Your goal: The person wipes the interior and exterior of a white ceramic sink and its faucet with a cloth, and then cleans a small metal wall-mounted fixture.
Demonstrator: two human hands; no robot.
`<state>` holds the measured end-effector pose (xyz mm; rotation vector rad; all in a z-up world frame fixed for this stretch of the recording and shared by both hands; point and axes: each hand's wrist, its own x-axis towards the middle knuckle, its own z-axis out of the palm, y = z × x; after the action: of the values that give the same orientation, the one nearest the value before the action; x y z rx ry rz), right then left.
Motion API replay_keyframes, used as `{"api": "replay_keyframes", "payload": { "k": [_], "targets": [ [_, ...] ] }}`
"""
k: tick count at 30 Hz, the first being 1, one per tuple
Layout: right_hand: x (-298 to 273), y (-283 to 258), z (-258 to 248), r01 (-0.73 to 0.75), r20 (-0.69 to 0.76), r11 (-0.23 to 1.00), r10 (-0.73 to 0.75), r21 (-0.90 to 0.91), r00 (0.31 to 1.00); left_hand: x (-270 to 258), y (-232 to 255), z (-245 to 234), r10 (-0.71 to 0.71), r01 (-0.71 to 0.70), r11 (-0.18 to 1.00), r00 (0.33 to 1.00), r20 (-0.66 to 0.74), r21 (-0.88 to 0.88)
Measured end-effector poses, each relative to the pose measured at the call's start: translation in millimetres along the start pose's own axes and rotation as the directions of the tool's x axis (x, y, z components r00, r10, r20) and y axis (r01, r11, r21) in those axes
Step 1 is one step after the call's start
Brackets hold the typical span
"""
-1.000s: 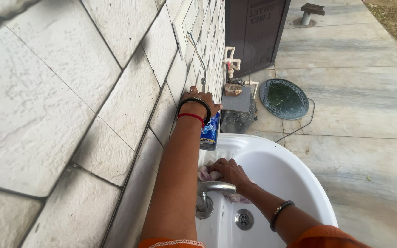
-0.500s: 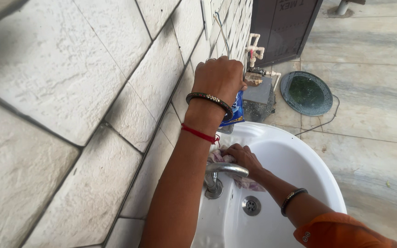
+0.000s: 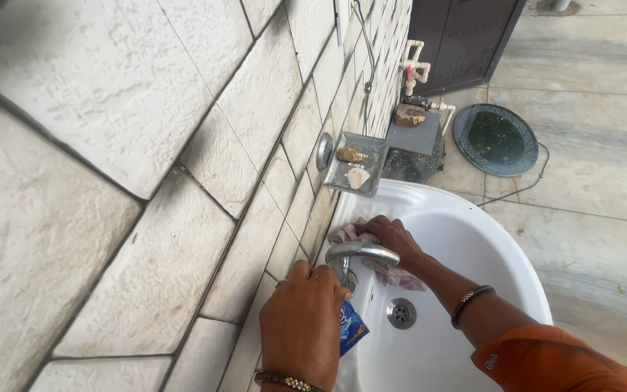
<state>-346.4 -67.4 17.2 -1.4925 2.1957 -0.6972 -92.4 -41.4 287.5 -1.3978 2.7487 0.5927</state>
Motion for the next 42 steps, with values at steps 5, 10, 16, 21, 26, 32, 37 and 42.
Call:
{"api": "replay_keyframes", "payload": {
  "k": [5,10,16,21,26,32,37,42],
  "targets": [
    [-1.7,-0.3,2.4,0.025,-0.006,0.999,-0.025,0.021,1.000,21.2,-54.5,100.2,-0.025,0.019,0.988,0.999,0.042,0.151],
    [-0.6,-0.9,0.1,0.084,-0.026,0.996,-0.084,-0.017,0.996,36.7,-78.4,139.4,-0.045,0.071,0.935,0.996,-0.082,0.348],
    [-1.6,-2.1,3.8,-0.010,-0.023,1.000,0.010,0.000,1.000,56.9,-25.0,80.2,0.156,-0.165,0.986,0.908,-0.390,0.010],
    [-1.3,-4.9,1.4,0.020,-0.045,0.999,-0.021,-0.026,0.999,158.7,25.5,48.6,0.449,-0.443,0.885,0.726,-0.521,0.145],
    [-3.5,-10.7,0.0,-0.046,-0.019,0.999,0.046,0.015,0.999,226.1,34.5,55.6,0.391,-0.303,0.892,0.889,-0.237,0.336],
    [0.7,-8.4,1.7,-0.039,-0.032,0.999,0.040,0.012,0.999,238.0,19.2,65.7,0.446,-0.354,0.883,0.839,-0.312,0.309],
    [0.6,-4.2,2.3,-0.020,-0.043,1.000,0.019,-0.009,0.999,231.2,12.9,58.5,0.455,-0.405,0.891,0.807,-0.377,0.207],
    [4.4,16.5,2.9,0.166,-0.129,0.975,-0.148,0.148,0.981,165.5,15.7,35.8,0.344,-0.519,0.822,0.780,-0.522,-0.234]
  ]
}}
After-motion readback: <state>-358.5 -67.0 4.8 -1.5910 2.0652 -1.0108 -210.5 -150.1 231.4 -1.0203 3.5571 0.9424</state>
